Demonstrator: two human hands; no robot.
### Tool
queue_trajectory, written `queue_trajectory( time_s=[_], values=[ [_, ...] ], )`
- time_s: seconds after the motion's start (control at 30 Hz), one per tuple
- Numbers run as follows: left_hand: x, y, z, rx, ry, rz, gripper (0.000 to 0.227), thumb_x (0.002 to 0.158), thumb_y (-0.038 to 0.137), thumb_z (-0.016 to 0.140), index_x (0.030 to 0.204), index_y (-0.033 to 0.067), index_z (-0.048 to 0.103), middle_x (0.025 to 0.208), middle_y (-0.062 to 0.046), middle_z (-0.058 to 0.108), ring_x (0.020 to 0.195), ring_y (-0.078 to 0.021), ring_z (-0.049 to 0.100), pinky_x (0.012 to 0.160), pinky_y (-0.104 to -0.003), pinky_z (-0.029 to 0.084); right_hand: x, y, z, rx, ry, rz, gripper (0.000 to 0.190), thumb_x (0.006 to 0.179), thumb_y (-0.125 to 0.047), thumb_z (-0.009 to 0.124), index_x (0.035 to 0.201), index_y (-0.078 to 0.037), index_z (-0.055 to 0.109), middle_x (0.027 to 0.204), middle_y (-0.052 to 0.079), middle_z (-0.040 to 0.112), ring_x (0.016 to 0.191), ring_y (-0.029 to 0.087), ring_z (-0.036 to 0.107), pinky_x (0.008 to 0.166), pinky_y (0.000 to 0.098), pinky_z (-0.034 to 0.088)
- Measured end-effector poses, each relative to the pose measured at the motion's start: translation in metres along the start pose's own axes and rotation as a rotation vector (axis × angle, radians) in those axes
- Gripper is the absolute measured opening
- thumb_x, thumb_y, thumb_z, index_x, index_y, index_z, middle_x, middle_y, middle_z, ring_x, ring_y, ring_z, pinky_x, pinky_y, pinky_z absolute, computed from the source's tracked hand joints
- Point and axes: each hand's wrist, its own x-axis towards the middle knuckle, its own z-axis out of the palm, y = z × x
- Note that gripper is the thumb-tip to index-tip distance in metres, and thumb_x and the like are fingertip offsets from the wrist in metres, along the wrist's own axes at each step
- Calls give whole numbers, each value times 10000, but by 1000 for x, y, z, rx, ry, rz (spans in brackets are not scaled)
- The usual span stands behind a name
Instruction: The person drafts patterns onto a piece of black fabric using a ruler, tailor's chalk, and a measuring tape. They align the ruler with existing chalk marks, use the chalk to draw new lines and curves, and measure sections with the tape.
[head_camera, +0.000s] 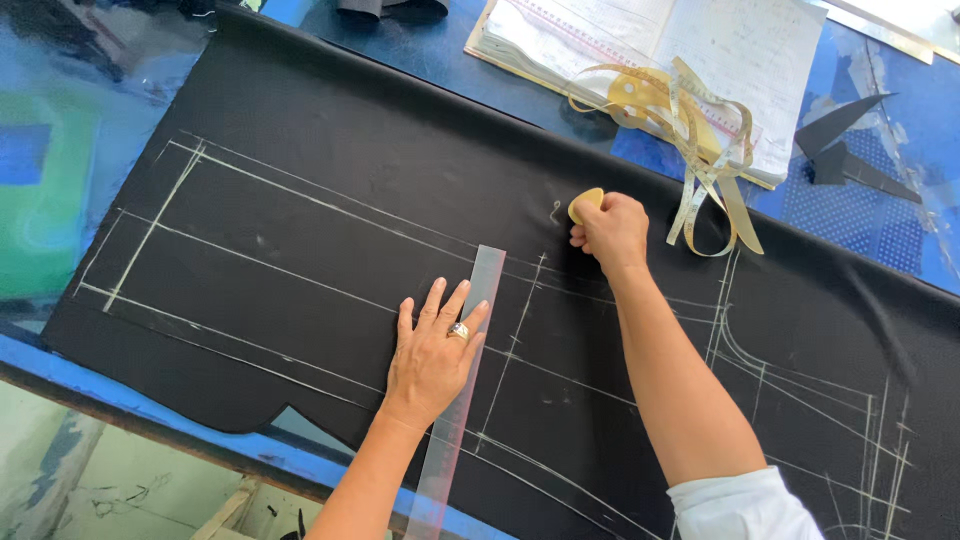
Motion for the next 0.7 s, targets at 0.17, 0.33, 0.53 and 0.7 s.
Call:
queue_trajectory(
  time_s=[0.17, 0.33, 0.53, 0.7],
  values=[
    [1, 1, -3, -22, -9, -4, 388, 1052, 396, 496, 1407, 301, 618, 1579, -41, 496, 1492, -332, 395, 1125, -635, 294, -24, 1, -22, -296, -199, -123, 234, 878, -247, 626, 752, -64, 699, 442, 21, 588, 380, 163, 619, 412, 282, 511],
    [3, 5, -16, -16, 161, 42, 377, 1036, 365, 576, 1366, 192, 635, 1505, -124, 544, 1417, -370, 490, 1057, -558, 413, -180, -38, -58, -244, -596, -108, 159, 859, -76, 676, 904, 68, 725, 591, 195, 697, 487, 278, 725, 451, 330, 589],
    [-13, 17, -18, -41, 154, 46, 267, 903, 265, 812, 1113, 131, 716, 965, -55, 531, 810, -332, 531, 573, -474, 422, -287, 5, -61, -373, -1070, 249, 84, 864, -228, 644, 805, -169, 641, 703, -60, 596, 652, 28, 565, 581, 235, 414],
    [-48, 43, -24, 98, 64, -348, 630, 840, 447, 810, 1362, 169, 594, 983, -93, 546, 833, -388, 578, 639, -551, 495, -300, 37, -78, -170, -1053, 294, 113, 922, -246, 637, 853, -157, 636, 747, -36, 732, 653, 35, 615, 586, 204, 513]
  ],
)
